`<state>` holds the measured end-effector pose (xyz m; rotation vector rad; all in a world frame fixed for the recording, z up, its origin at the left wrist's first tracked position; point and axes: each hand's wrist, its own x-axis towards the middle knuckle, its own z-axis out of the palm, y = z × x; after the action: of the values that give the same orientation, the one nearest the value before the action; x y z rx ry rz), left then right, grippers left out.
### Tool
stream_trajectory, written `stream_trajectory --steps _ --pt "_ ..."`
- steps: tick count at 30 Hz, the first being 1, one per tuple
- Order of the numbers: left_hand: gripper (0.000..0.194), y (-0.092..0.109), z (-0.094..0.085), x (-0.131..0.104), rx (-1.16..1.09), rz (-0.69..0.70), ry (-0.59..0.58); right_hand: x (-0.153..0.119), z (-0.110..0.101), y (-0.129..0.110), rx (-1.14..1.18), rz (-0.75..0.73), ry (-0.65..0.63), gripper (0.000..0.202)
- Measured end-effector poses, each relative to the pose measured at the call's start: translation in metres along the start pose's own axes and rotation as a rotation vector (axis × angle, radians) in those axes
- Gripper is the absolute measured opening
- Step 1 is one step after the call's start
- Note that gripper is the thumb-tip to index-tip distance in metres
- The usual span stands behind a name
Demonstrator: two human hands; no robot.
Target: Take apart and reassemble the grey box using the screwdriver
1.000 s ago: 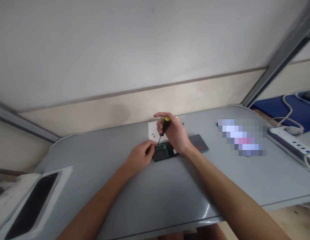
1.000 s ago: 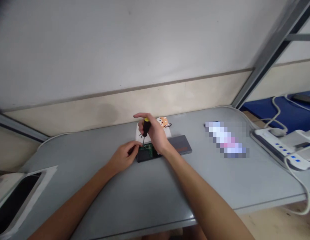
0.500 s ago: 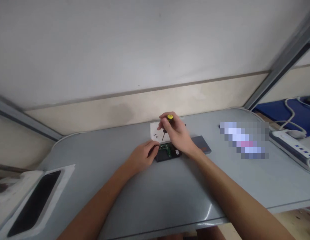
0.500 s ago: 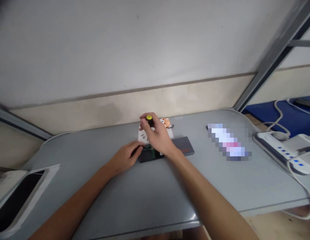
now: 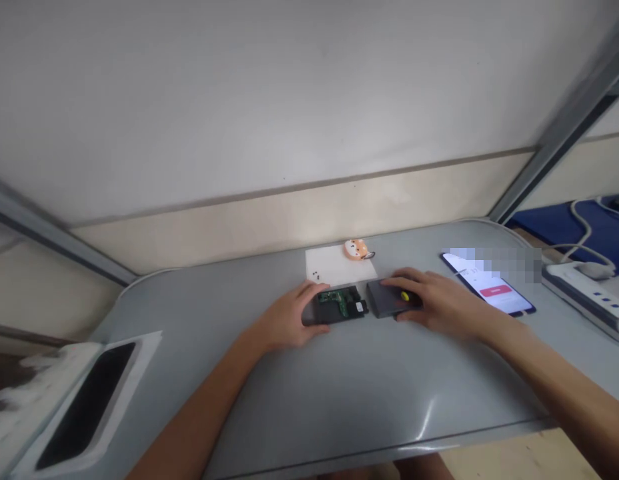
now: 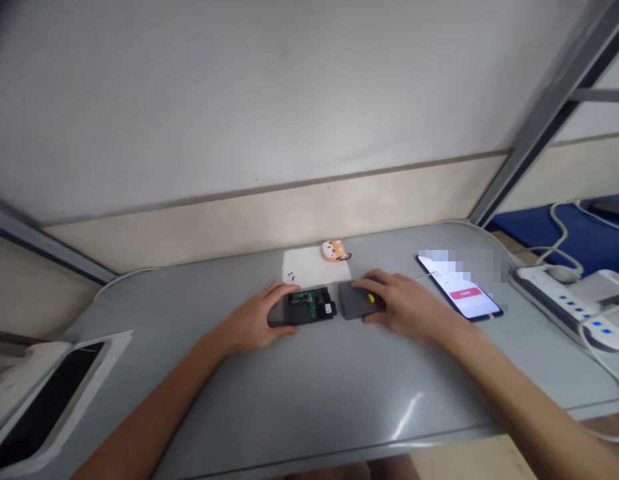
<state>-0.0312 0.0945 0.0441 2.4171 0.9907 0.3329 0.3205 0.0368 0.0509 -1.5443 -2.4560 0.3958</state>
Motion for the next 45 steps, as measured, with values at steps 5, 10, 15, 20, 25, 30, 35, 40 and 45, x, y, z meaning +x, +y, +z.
stream_trajectory --steps 5,10,15,20,25,30,35,40,45 --pt "0.071 0.002 0.0 -0.001 -0.033 0.006 0.016 0.022 -0.011 -0.013 0.008 0.014 -0.02 0.049" --pt "0.075 0.001 0.003 -0.001 -0.028 -0.035 0.046 0.037 -0.001 -0.039 0.017 -0.069 -0.03 0.048" --pt "0.079 0.002 0.006 0.0 -0.026 -0.09 0.052 0.034 0.019 -0.05 -0.025 -0.11 0.019 0.052" --pt "0.096 0.006 0.006 0.004 -0.031 -0.182 0.018 0.046 0.022 -0.064 0.034 -0.171 0.002 0.052" --pt "0.099 0.003 0.009 0.005 -0.015 -0.172 0.025 0.06 0.015 -0.073 0.197 -0.212 0.05 0.048" --pt "0.071 0.007 0.011 0.002 0.042 -0.033 0.028 0.089 -0.004 -0.064 0.718 -0.075 0.711 0.037" --pt "0.061 0.007 0.013 0.002 0.05 0.044 0.075 0.111 0.014 -0.033 1.099 0.271 0.917 0.068" --pt "0.049 -0.001 0.017 0.002 0.072 0.139 0.162 0.115 0.052 -0.023 1.232 0.292 0.72 0.06" --pt "0.04 0.0 0.018 0.002 0.082 0.179 0.225 0.116 0.056 -0.029 1.108 0.239 0.603 0.053"
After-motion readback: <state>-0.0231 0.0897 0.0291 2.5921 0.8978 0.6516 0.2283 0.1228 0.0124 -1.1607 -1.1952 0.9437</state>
